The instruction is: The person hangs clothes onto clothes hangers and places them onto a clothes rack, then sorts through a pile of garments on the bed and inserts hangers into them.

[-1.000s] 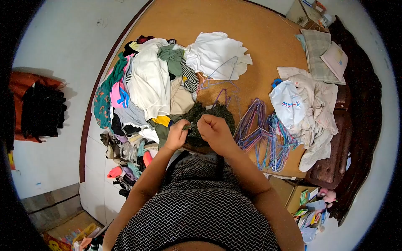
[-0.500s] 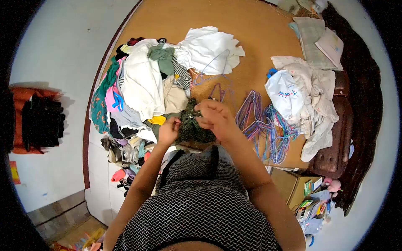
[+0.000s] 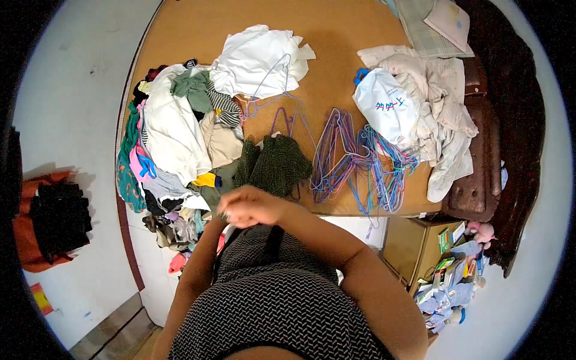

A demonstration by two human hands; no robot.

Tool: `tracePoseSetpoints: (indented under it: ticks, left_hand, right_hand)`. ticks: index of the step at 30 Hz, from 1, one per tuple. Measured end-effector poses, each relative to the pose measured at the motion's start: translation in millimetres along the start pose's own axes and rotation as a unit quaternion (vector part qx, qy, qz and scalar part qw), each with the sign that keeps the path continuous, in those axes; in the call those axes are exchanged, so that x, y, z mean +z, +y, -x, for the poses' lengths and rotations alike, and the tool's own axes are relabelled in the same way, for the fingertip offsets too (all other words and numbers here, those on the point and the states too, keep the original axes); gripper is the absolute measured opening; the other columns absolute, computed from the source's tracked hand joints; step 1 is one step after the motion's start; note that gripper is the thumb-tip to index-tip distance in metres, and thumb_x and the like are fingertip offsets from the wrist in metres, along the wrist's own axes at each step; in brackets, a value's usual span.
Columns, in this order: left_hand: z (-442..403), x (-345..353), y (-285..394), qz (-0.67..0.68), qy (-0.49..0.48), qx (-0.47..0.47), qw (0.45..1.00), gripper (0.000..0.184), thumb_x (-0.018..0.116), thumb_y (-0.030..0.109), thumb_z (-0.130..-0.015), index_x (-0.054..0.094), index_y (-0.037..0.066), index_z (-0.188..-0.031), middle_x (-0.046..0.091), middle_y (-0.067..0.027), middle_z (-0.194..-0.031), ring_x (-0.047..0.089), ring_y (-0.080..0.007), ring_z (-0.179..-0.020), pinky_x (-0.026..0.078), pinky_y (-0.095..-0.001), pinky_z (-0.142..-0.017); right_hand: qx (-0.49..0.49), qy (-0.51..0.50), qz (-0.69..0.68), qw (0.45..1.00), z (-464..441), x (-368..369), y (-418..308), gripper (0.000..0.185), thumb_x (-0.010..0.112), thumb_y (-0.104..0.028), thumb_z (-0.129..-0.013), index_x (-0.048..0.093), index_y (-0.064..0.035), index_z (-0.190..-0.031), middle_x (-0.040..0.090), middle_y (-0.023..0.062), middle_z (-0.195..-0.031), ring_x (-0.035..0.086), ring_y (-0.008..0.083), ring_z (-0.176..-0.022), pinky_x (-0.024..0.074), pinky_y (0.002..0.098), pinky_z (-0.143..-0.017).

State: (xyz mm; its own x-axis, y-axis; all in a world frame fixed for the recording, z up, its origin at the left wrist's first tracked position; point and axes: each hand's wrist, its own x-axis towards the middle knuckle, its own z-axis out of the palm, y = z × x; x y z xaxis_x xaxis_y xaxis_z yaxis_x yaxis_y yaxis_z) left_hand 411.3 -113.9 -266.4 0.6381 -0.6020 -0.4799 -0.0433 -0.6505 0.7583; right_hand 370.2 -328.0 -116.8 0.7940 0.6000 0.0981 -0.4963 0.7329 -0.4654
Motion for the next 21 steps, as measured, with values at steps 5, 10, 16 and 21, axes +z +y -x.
tracePoseSetpoints:
  ticks: [5,10,16,21]
  left_hand:
    - [32,-6,-65,0.166,0.199,-0.059,0.964,0.05,0.044,-0.007,-0.078,0.045,0.0,-0.127,0.057,-0.0143,-0.118,0.055,-0.027,-0.106,0.041,-0.0306,-0.092]
    - [88,-77,-2,0.439,0.382,-0.015,0.813,0.043,0.044,0.023,-0.09,0.045,0.001,-0.128,0.055,-0.011,-0.119,0.054,-0.0215,-0.106,0.041,-0.0331,-0.093]
    - [135,-117,59,0.33,0.493,0.03,0.805,0.034,0.044,0.03,-0.09,0.053,0.003,-0.108,0.06,-0.0093,-0.1,0.059,-0.0223,-0.091,0.049,-0.0369,-0.081]
    - [131,-113,62,0.292,0.538,-0.043,0.789,0.034,0.043,0.02,-0.093,0.043,0.001,-0.12,0.059,-0.0122,-0.105,0.059,-0.022,-0.094,0.049,-0.0366,-0.082]
  right_hand:
    - [-0.052,0.315,0.287,0.903,29,-137,15,0.03,0.043,-0.028,-0.095,0.059,-0.0027,-0.096,0.059,0.0075,-0.075,0.058,0.017,-0.068,0.0472,0.0289,-0.064]
    - [0.243,0.381,0.736,0.505,115,-320,110,0.036,0.05,-0.03,-0.087,0.056,-0.0053,-0.112,0.061,0.0108,-0.106,0.056,0.0314,-0.1,0.0436,0.042,-0.082]
    - [0.34,0.393,0.732,0.441,139,-332,159,0.041,0.051,-0.025,-0.085,0.05,-0.0078,-0.122,0.052,0.0117,-0.125,0.045,0.0325,-0.118,0.0349,0.0453,-0.095]
    - [0.436,0.325,0.736,0.402,111,-299,109,0.046,0.052,-0.024,-0.084,0.045,-0.0046,-0.125,0.054,0.0158,-0.118,0.049,0.0302,-0.115,0.0343,0.0453,-0.096]
